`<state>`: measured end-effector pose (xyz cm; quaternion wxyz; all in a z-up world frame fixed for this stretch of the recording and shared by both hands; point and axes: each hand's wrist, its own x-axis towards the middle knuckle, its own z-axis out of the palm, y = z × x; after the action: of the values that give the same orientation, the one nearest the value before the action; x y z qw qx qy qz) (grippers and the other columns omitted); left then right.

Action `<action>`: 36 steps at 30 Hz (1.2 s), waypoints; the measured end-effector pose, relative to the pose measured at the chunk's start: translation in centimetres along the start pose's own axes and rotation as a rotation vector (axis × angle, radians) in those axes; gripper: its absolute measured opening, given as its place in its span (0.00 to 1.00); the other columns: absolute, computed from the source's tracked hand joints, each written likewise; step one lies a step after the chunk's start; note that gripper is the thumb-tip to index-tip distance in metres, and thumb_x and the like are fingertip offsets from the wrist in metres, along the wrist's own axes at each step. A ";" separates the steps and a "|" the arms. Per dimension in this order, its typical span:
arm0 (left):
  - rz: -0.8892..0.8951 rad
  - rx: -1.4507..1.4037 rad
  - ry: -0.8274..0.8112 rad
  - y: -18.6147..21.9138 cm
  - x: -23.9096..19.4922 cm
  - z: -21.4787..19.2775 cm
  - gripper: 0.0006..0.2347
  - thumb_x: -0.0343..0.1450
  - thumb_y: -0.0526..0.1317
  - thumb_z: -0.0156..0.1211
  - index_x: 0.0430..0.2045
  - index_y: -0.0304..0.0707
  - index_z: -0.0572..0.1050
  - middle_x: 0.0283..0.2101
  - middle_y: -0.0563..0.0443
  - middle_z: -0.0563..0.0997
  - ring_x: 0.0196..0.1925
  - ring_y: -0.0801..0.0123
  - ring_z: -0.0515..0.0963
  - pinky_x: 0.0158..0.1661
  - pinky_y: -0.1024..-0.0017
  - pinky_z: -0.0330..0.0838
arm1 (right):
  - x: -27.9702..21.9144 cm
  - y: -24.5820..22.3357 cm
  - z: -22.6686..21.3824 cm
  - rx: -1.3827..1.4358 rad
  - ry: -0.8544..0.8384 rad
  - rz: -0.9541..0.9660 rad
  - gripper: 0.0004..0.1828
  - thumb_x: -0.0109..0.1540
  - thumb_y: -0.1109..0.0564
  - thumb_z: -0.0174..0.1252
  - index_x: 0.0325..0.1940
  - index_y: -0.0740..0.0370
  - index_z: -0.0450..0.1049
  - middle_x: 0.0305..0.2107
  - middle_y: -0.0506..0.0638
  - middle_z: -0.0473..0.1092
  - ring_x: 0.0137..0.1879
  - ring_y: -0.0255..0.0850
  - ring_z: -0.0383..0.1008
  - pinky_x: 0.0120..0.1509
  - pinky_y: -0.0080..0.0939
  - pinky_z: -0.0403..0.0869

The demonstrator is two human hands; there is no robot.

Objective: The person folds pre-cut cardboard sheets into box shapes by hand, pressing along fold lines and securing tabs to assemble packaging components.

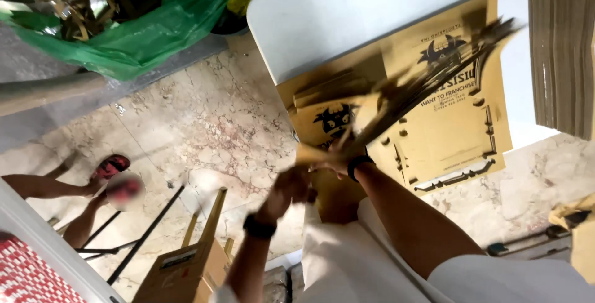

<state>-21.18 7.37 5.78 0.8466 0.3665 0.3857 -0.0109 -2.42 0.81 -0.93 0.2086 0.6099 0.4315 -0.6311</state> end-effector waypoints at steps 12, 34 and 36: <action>0.327 0.616 0.864 -2.7 4.3 1.6 0.34 0.77 0.61 0.38 0.71 0.32 0.49 0.70 0.23 0.56 0.71 0.26 0.56 0.65 0.28 0.52 | -2.7 -0.5 -1.1 0.309 0.207 0.062 0.29 0.58 0.24 0.59 0.24 0.49 0.84 0.06 0.42 0.67 0.19 0.41 0.73 0.49 0.40 0.74; -0.408 0.907 0.466 -16.4 0.9 1.8 0.20 0.71 0.64 0.50 0.36 0.50 0.71 0.40 0.45 0.86 0.49 0.46 0.84 0.50 0.46 0.78 | -1.1 2.1 9.6 -0.148 0.210 -0.142 0.29 0.58 0.29 0.51 0.10 0.42 0.75 0.13 0.41 0.73 0.33 0.47 0.81 0.65 0.57 0.70; -0.402 0.910 0.486 -17.0 1.0 1.7 0.19 0.71 0.64 0.51 0.35 0.49 0.70 0.40 0.44 0.86 0.49 0.45 0.84 0.51 0.45 0.78 | -0.7 2.5 9.9 -0.123 0.227 -0.129 0.28 0.57 0.27 0.52 0.08 0.38 0.73 0.11 0.35 0.71 0.31 0.43 0.80 0.66 0.57 0.71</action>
<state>-24.52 -5.86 -4.56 0.4706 0.6064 0.5888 -0.2530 -6.20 -8.67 -2.14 0.1546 0.6345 0.5284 -0.5425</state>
